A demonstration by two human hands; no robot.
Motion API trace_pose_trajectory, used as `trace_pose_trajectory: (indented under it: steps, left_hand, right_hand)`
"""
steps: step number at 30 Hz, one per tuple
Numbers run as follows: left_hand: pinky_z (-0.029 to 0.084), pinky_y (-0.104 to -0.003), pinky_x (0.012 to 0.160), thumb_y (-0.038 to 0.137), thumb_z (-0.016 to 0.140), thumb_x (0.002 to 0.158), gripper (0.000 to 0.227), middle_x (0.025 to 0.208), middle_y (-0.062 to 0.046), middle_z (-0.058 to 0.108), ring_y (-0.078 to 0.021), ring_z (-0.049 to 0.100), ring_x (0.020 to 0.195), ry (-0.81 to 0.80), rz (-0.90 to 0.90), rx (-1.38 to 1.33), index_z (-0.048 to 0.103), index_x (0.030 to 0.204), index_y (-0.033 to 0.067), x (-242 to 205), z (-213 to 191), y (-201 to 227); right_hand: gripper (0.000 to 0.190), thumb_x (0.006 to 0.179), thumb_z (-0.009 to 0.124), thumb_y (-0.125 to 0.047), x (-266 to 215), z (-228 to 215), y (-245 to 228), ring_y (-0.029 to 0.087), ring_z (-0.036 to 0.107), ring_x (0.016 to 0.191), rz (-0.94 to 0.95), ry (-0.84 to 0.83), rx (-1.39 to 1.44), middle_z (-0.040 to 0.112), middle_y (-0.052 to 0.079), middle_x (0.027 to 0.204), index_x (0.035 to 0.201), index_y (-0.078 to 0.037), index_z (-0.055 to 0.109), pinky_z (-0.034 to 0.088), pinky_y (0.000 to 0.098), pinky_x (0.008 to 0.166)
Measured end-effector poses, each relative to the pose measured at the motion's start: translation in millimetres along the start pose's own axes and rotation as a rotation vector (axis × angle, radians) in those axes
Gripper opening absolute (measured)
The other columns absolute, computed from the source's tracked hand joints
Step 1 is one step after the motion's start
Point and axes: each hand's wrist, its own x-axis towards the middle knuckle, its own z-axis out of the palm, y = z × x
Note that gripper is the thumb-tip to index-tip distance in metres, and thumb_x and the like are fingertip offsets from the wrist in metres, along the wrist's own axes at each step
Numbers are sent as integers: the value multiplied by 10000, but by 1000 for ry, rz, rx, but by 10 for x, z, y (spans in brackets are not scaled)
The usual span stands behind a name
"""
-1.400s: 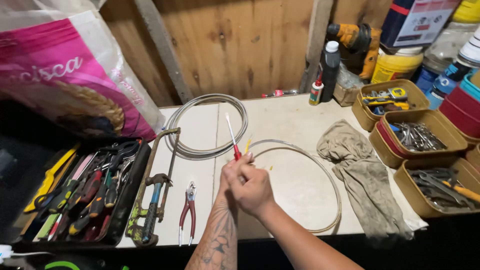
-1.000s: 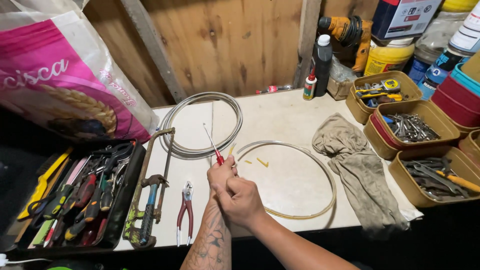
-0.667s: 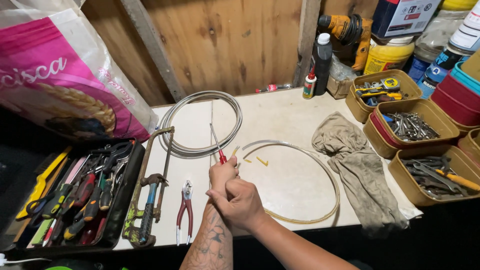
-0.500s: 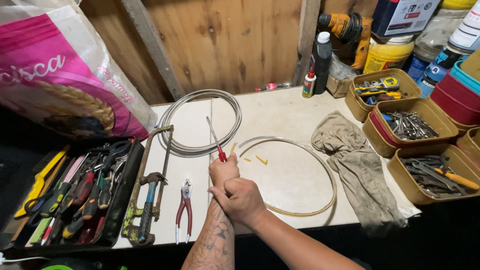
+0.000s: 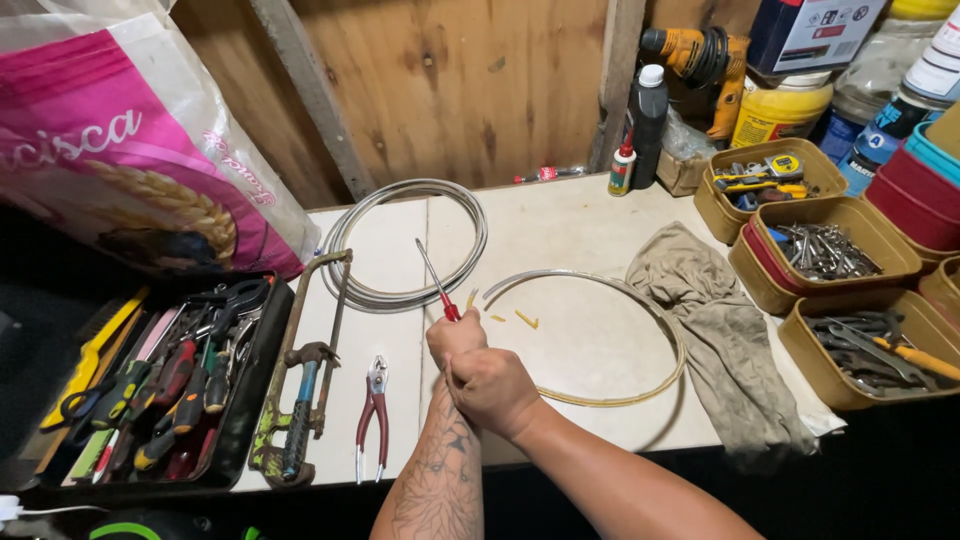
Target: The person works on a circular metal hoop placed on a cluttered workbench. They use a red screwdriver to pry and separate a section of the hoop, then switch to a yellow utility knife to scrape the surface. The person also uses a cloth to wipe the hoop and a pair of pliers to hold the metal ring steady while working.
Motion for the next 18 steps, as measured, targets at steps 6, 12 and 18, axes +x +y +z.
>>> trace_pose_trajectory:
  steps: [6,12,18]
  left_hand:
    - [578,-363,797,389,741,773,323,830,-67,774,-257,760,943,1,-6,-5,810,937,120,93,82,-91]
    - [583,-438,830,478,732,785,377,842,-77,782,-322,753,983,-144,155,95,804,899,126,803,230,-512]
    - [540,-504,1010,499,583,943,492,1135,-162,771,-372,676,1213,-125,124,237,766,1148,91,-255,-684,-195]
  right_hand:
    - [469,911,650,-280,-60,21,55,230,635,487,-13,15,-8,493,14,457,513,-202,414,517,308,435]
    - [371,907,713,-319,-155,-161,65,287,709,772,60,-90,180,643,70,710,629,-139,545,586,361,637]
    - [302,913,776,-299,-346,-262,614,333,720,965,360,-220,318,691,100,972,762,-90,618,573,410,822]
